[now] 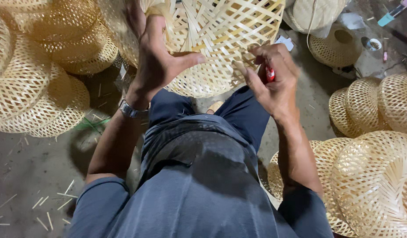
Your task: The person sits on the floor holding a woven bamboo lampshade on their lap and trims off excess bamboo strip ends around its rim with a small knife, rotating the lampshade to work around the edge, then sets it down with other finished lampshades.
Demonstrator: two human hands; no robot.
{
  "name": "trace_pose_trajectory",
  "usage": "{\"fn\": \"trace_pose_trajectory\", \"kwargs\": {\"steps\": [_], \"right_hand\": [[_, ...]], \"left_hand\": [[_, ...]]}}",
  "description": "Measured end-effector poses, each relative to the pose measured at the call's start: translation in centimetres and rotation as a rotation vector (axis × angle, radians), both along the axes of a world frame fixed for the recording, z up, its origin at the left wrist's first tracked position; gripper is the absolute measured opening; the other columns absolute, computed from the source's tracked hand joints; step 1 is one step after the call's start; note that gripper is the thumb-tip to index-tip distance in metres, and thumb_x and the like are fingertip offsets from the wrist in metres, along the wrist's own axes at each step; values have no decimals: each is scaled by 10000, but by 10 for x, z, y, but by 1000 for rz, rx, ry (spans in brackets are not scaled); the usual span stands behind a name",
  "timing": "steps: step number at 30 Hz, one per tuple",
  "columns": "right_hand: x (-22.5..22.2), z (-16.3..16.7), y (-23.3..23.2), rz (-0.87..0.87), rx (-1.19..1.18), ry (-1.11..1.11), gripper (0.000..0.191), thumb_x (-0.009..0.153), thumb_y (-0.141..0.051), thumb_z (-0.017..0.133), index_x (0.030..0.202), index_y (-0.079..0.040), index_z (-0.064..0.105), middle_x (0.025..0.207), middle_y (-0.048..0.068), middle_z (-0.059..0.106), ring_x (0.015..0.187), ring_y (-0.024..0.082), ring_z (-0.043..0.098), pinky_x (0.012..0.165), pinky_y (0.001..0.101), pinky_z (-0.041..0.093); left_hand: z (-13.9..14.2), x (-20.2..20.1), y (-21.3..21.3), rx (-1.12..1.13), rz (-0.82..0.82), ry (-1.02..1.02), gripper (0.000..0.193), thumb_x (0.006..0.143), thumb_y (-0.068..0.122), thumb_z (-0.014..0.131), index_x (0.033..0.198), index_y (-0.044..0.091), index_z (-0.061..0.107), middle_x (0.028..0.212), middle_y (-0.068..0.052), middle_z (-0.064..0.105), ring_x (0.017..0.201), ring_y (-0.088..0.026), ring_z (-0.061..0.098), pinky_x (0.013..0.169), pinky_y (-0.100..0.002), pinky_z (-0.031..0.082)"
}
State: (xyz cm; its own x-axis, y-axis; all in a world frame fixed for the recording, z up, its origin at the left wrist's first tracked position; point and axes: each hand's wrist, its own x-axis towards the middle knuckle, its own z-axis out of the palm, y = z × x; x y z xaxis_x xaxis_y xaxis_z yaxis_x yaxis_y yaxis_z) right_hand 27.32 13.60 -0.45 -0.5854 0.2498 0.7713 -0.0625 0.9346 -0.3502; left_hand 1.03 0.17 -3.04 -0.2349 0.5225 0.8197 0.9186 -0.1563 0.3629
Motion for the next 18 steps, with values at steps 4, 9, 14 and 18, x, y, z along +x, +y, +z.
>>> {"fn": "trace_pose_trajectory", "kwargs": {"steps": [4, 9, 14, 18], "right_hand": [[-6, -3, 0, -12, -49, 17, 311, 967, 47, 835, 1200, 33, 631, 1139, 120, 634, 868, 162, 610, 744, 269, 507], [-14, -10, -1, 22, -13, 62, 255, 973, 32, 851, 1139, 1, 660, 1072, 107, 669, 911, 169, 634, 718, 273, 513], [-11, -18, -11, -103, -129, 125, 235, 966, -56, 808, 1136, 2, 657, 1054, 119, 672, 884, 152, 604, 752, 280, 499], [-3, -10, -3, -121, -288, 304, 374, 1047, -117, 693, 1361, 36, 557, 1251, 101, 563, 1190, 152, 595, 944, 270, 565]], "left_hand": [[-10, -2, -2, 32, -27, -19, 826, 755, 427, 1082, 1110, -19, 485, 1570, -414, 272, 1510, -445, 215, 1258, -550, 241], [-15, 0, -1, 42, -61, -98, 810, 778, 374, 1108, 1118, -29, 494, 1586, -427, 204, 1545, -432, 197, 1263, -490, 331], [-17, -2, 0, 53, -107, -141, 823, 727, 313, 1088, 1188, -57, 515, 1591, -410, 115, 1545, -477, 148, 1254, -504, 338], [-18, -7, -2, 57, -79, -103, 830, 687, 321, 1067, 1201, -33, 521, 1670, -316, 26, 1581, -408, 173, 1282, -470, 343]]}}
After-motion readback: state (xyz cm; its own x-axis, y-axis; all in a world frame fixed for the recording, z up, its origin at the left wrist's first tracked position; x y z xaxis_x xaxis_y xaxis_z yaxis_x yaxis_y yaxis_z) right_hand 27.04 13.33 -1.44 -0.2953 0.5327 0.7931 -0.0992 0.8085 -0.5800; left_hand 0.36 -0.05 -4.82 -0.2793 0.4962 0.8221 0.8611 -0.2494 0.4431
